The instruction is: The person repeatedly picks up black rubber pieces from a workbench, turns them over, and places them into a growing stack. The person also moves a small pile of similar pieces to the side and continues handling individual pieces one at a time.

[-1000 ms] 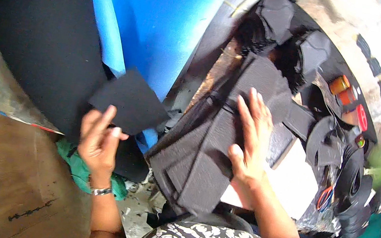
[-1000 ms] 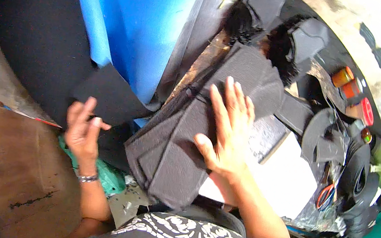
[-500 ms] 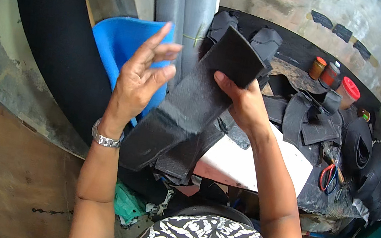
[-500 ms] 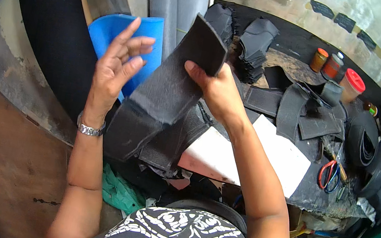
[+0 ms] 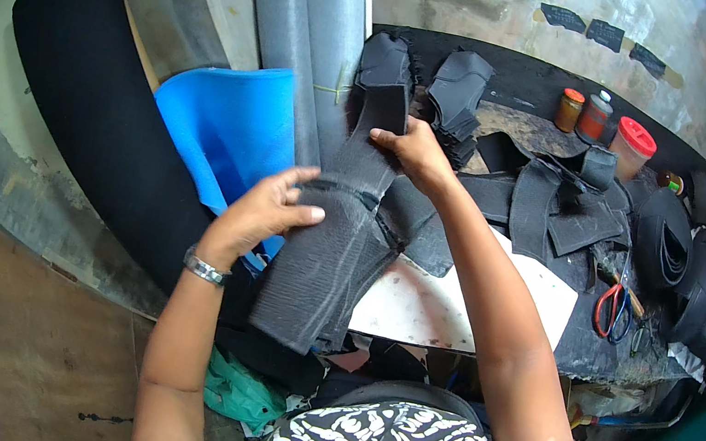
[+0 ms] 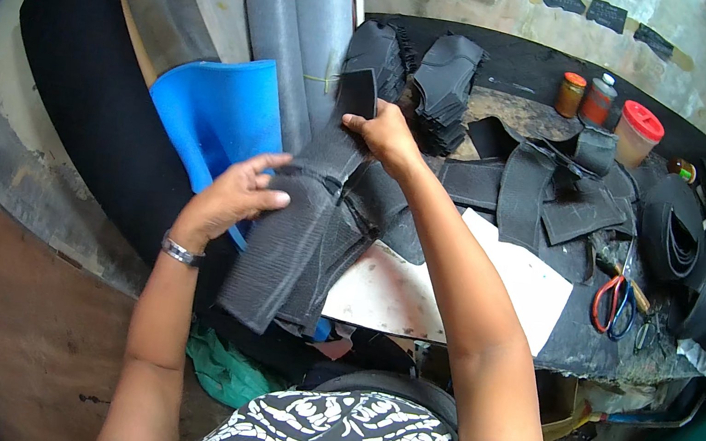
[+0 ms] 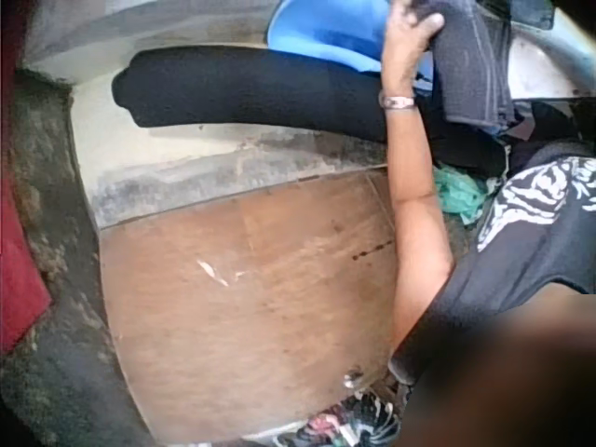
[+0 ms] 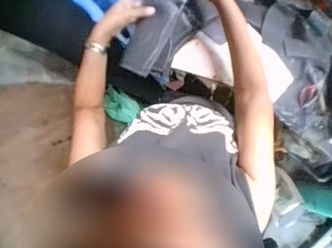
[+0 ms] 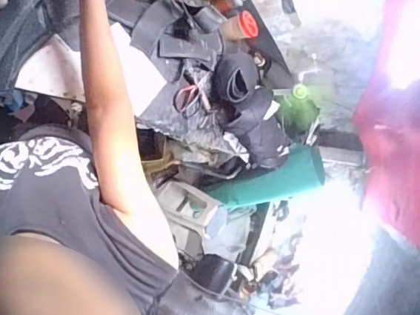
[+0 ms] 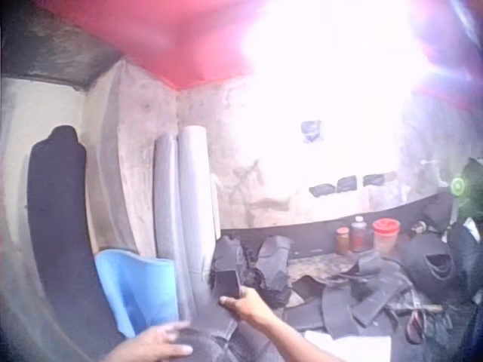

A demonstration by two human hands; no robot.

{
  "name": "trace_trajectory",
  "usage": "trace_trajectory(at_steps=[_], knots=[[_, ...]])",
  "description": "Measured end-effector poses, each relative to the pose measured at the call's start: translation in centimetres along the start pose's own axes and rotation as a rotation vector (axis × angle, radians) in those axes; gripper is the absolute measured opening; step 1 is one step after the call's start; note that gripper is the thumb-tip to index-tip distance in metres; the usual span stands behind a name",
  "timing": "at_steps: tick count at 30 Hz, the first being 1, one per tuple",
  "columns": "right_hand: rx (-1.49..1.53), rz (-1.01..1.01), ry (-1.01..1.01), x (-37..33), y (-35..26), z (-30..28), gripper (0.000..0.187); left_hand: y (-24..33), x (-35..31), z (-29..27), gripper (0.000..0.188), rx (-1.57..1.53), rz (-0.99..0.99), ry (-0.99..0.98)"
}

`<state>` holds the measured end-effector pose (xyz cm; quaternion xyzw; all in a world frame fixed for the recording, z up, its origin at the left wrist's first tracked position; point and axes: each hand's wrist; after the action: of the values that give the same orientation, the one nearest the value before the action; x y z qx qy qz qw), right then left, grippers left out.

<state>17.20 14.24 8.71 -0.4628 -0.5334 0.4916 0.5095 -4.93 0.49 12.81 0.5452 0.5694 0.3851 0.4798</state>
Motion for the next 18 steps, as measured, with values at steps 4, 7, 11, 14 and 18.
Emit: trace_trajectory(at_steps=[4, 7, 11, 14, 18], knots=[[-0.605, -0.377, 0.432, -1.7, 2.3, -1.6, 0.082, -3.3, 2.1, 1.9, 0.077, 0.39, 0.229, 0.154], [-0.471, -0.34, 0.471, -7.0, 3.7, -3.9, 0.073, -4.2, 3.4, 1.9, 0.084, 0.321, 0.099, 0.299], [-0.447, -0.098, 0.207, -14.3, 5.7, -2.5, 0.067, -3.2, 4.6, 2.7, 0.086, 0.138, 0.005, 0.124], [-0.428, -0.246, 0.186, -14.7, 6.7, -0.7, 0.061, -2.3, 4.6, 4.1, 0.088, 0.137, 0.193, 0.039], [-0.364, -0.204, 0.181, -12.7, 7.1, -0.3, 0.057, -2.0, 4.6, 4.5, 0.085, 0.044, 0.135, -0.014]])
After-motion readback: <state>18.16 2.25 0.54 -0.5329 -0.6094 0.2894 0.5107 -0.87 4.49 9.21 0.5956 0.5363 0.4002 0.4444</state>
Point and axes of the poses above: each hand's wrist, its own x-axis towards the middle knuckle, its own z-axis out of the palm, y = z × x, and after that the axes turned 13 degrees about y, right-handed
